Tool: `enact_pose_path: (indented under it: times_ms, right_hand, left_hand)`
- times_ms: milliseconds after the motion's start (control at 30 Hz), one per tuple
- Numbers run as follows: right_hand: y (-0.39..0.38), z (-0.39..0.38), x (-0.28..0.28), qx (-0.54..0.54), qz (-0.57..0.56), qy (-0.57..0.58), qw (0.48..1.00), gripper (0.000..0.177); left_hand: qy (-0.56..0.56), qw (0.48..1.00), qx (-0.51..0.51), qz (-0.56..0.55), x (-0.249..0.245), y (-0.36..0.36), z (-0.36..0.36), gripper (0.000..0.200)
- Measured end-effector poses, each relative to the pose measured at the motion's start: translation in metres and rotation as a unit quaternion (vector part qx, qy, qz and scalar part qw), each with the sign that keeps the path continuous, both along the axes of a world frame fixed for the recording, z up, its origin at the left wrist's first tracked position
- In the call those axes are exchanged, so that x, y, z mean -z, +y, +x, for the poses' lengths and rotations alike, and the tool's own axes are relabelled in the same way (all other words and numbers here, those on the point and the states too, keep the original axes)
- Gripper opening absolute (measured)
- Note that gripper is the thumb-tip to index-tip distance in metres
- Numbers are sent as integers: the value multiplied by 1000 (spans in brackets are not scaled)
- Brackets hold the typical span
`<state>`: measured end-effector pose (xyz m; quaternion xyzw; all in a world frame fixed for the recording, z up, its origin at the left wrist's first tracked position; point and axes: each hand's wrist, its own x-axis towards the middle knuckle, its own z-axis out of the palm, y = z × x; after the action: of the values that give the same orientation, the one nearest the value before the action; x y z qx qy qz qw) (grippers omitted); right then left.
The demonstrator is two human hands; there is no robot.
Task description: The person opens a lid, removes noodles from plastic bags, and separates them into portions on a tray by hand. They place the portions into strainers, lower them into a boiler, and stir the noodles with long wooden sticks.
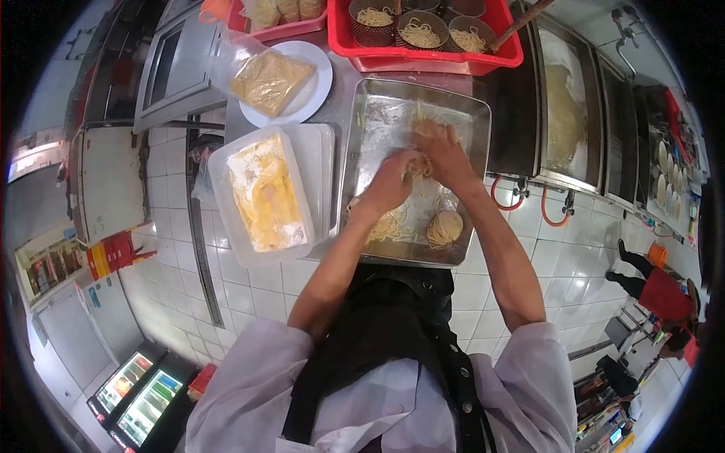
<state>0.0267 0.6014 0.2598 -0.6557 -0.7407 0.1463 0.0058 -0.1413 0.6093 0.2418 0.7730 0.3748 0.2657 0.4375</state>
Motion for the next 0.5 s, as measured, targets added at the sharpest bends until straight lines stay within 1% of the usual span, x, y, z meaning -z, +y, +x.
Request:
enact_pose_path:
  times_ms: [33, 67, 100, 133, 167, 200, 233, 267, 300, 333, 367, 400, 433, 467, 500]
  right_hand:
    - [6, 4, 7, -44, -52, 33, 997, 58]
    - [8, 6, 6, -87, -105, 67, 988, 54]
    - [7, 8, 4, -85, -106, 68, 988, 54]
    - [7, 12, 2, -83, -91, 86, 989, 51]
    - [8, 12, -5, -82, -80, 105, 988, 48]
    - [12, 11, -14, -84, -84, 108, 987, 48]
    - [17, 10, -24, -53, -54, 134, 988, 49]
    - [19, 9, -29, -21, -24, 158, 987, 51]
    - [12, 12, -20, -20, -27, 158, 987, 51]
    - [3, 19, -7, -51, -56, 113, 991, 54]
    - [4, 25, -1, -83, -77, 64, 991, 57]
    - [11, 24, -15, -84, -69, 61, 992, 57]
    - [8, 21, -31, 7, -42, 105, 994, 60]
    - [4, 16, -41, 99, -18, 149, 984, 64]
    - [5, 9, -30, 101, -21, 150, 983, 64]
  left_hand:
    - [28, 997, -70, -17, -4, -8, -6, 38]
    - [29, 997, -69, -20, -6, -16, -10, 38]
    - [114, 986, -72, -103, -6, -21, -14, 36]
    - [197, 960, -77, -183, -5, -21, -15, 34]
    - [131, 974, -109, -148, 17, -28, -12, 33]
    - [134, 973, -112, -151, 18, -26, -3, 33]
    - [-45, 961, -150, -227, 20, -21, 10, 33]
    - [-224, 911, -184, -293, 23, -12, 17, 34]
    - [-190, 928, -108, -301, 29, 4, 16, 29]
    - [-190, 928, -106, -303, 31, 1, 10, 29]
    - [-66, 971, -89, -214, 21, 6, 6, 26]
    - [60, 989, -74, -115, 16, 13, 5, 25]
    - [38, 981, -161, -100, 12, 11, 4, 21]
    - [39, 981, -162, -103, 8, 13, 7, 21]
    - [47, 976, -176, -119, 2, 19, 14, 20]
